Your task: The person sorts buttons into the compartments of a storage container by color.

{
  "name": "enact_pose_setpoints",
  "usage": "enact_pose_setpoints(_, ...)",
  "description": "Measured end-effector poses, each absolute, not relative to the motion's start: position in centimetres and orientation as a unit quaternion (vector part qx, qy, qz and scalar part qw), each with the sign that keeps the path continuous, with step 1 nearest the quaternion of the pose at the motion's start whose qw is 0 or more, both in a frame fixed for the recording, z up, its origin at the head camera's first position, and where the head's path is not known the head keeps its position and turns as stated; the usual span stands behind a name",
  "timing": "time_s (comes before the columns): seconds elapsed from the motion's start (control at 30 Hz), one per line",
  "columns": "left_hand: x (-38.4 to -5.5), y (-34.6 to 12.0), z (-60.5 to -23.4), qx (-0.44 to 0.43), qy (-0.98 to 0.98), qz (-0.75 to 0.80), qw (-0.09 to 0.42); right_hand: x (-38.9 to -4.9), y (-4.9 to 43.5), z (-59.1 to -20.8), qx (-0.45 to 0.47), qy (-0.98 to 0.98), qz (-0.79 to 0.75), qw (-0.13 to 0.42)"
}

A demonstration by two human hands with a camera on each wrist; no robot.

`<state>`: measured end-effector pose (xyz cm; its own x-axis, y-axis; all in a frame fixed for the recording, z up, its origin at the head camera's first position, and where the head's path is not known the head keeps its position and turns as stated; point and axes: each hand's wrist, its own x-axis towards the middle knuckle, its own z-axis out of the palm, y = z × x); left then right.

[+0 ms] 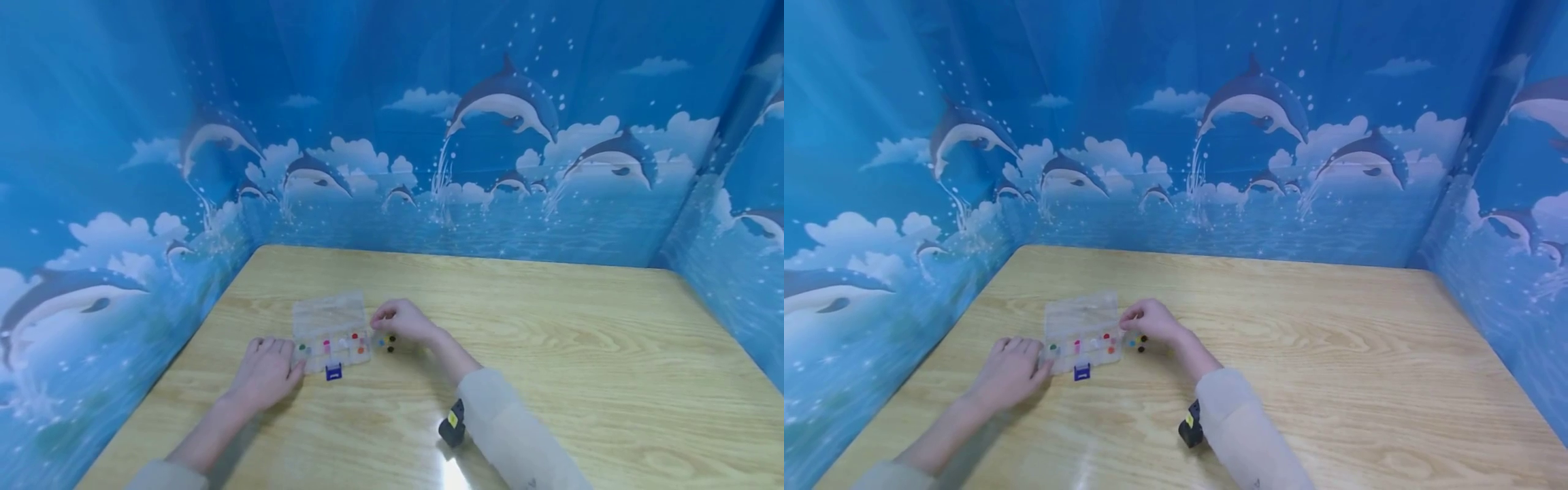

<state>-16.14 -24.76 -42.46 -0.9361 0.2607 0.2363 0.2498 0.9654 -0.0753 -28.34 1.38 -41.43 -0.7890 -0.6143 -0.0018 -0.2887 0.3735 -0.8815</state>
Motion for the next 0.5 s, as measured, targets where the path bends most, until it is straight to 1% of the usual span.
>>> enact_pose_setpoints(0.1, -16.2, -24.7, -42.5, -0.128, -0.984, 0.021, 0.122, -29.2, 2.4, -41.9, -0.263, 0.822, -0.48, 0.159)
enact_pose_setpoints(0.5, -16.1, -24.7, -42.5, -0.127, -0.984, 0.023, 0.126, -30.3, 6.1, -42.3, -0.23, 0.837, -0.476, 0.142)
